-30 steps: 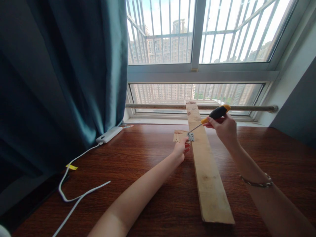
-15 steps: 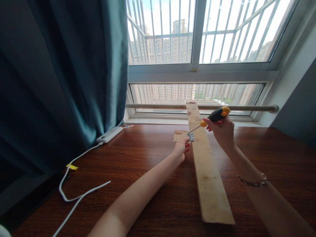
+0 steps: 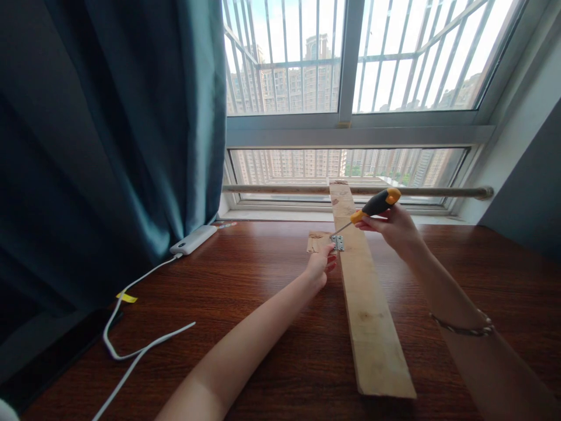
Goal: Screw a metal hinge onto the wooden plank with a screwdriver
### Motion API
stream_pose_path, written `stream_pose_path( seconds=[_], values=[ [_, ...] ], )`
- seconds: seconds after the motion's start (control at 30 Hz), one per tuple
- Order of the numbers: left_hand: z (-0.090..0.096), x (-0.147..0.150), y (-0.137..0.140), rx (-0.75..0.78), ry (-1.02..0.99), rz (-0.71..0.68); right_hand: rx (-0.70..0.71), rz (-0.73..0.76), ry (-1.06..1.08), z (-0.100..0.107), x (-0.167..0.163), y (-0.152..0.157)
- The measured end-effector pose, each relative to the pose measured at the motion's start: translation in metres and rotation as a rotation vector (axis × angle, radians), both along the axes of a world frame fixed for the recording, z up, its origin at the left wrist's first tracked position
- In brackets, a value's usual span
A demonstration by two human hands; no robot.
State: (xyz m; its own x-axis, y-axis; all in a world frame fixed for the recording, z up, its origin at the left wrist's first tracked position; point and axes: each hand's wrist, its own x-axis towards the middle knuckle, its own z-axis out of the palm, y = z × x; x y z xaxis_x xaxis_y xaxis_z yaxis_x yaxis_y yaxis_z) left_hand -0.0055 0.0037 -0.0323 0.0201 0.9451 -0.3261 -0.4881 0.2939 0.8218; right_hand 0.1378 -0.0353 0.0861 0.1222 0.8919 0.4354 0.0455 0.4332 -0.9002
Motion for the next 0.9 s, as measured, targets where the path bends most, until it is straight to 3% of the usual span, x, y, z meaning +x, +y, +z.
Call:
stream_pose_path(
  seconds=[0.27, 0.73, 0.8, 0.9],
  values=[
    [0.0001, 0.0001, -0.0002, -0.003, -0.018, 0.016, 0.083, -0.155, -0.028, 0.0007, 0.0015, 0.0013],
    [0.0002, -0.0002, -0.0001, -0.013, -0.015, 0.012, 0.068, -0.179, -0.054, 0.0017, 0.0018, 0.0005],
    [0.0007, -0.0001, -0.0003, -0.021, -0.019, 0.017, 0.082, -0.254, -0.158, 0.0018, 0.002, -0.0006],
    [0.0012, 0.0001, -0.0003, -0.025, -0.027, 0.017, 0.147, -0.507, -0.381, -0.0016, 0.0022, -0.0006]
  ],
)
